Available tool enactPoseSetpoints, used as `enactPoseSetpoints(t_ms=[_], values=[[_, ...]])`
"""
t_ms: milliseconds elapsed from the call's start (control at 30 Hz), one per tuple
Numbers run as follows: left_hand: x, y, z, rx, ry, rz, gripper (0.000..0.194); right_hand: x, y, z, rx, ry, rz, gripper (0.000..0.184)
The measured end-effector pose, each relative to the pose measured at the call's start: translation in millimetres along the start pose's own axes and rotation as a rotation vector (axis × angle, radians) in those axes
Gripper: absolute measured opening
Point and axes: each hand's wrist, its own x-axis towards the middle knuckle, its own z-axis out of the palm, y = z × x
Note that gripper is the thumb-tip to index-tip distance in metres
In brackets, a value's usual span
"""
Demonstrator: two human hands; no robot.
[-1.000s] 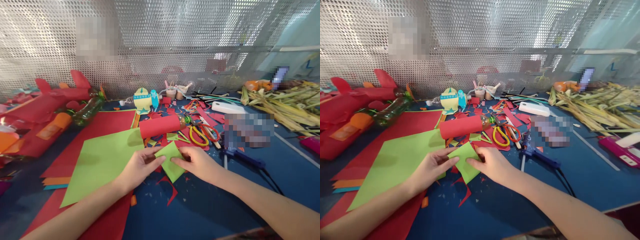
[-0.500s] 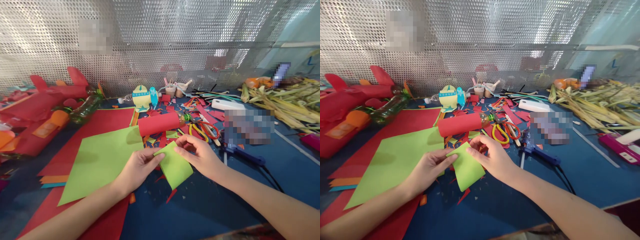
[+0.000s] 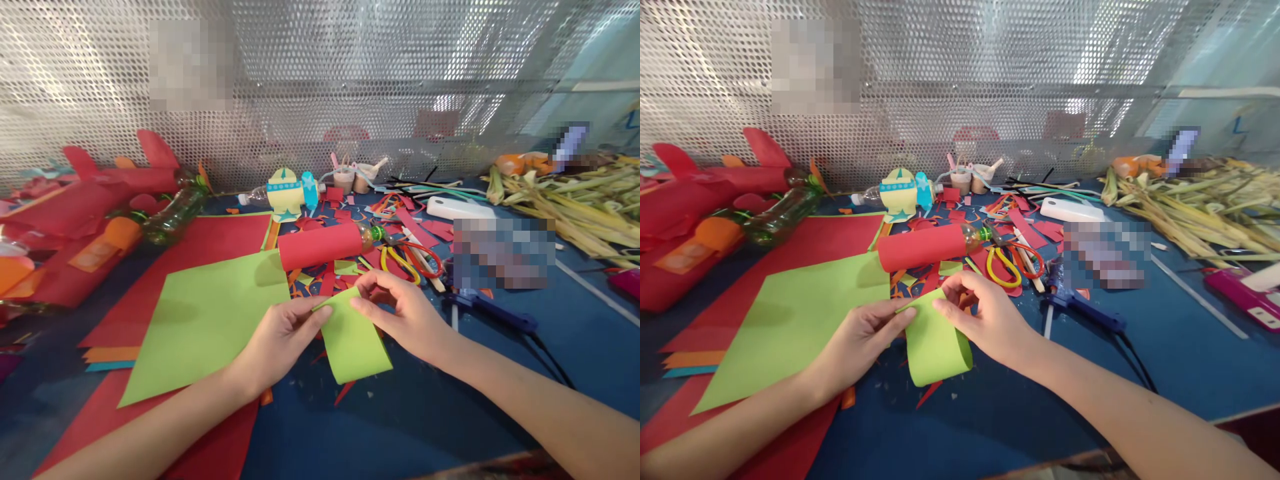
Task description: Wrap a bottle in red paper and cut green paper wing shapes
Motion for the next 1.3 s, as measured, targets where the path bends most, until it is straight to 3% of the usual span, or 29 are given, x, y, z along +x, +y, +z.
enactPoseSetpoints(t_ms=[833,1000,1167,1300], values=[[-0.7,-1.1,0.6,0.054,0.035,0.005,0.026,0.9,0.4,1.3,-0.03,-0.002,-0.012,0.014],[-1.8,0.4,3.4,-0.173,-0.009,-0.081,0.027,-5.1,-0.5,5.2,-0.111,-0.004,-0.044,0.012],[-6.8,4.6,12.0,-0.495,-0.046,-0.222,0.038,-5.5,-4.3,4.7,-0.22,0.074,-0.169,0.011],[-12.6,6.2,21.0,-0.576,-0.137,-0.3,0.048,-4.6,-5.3,3.5,-0.244,0.144,-0.235,0.01]])
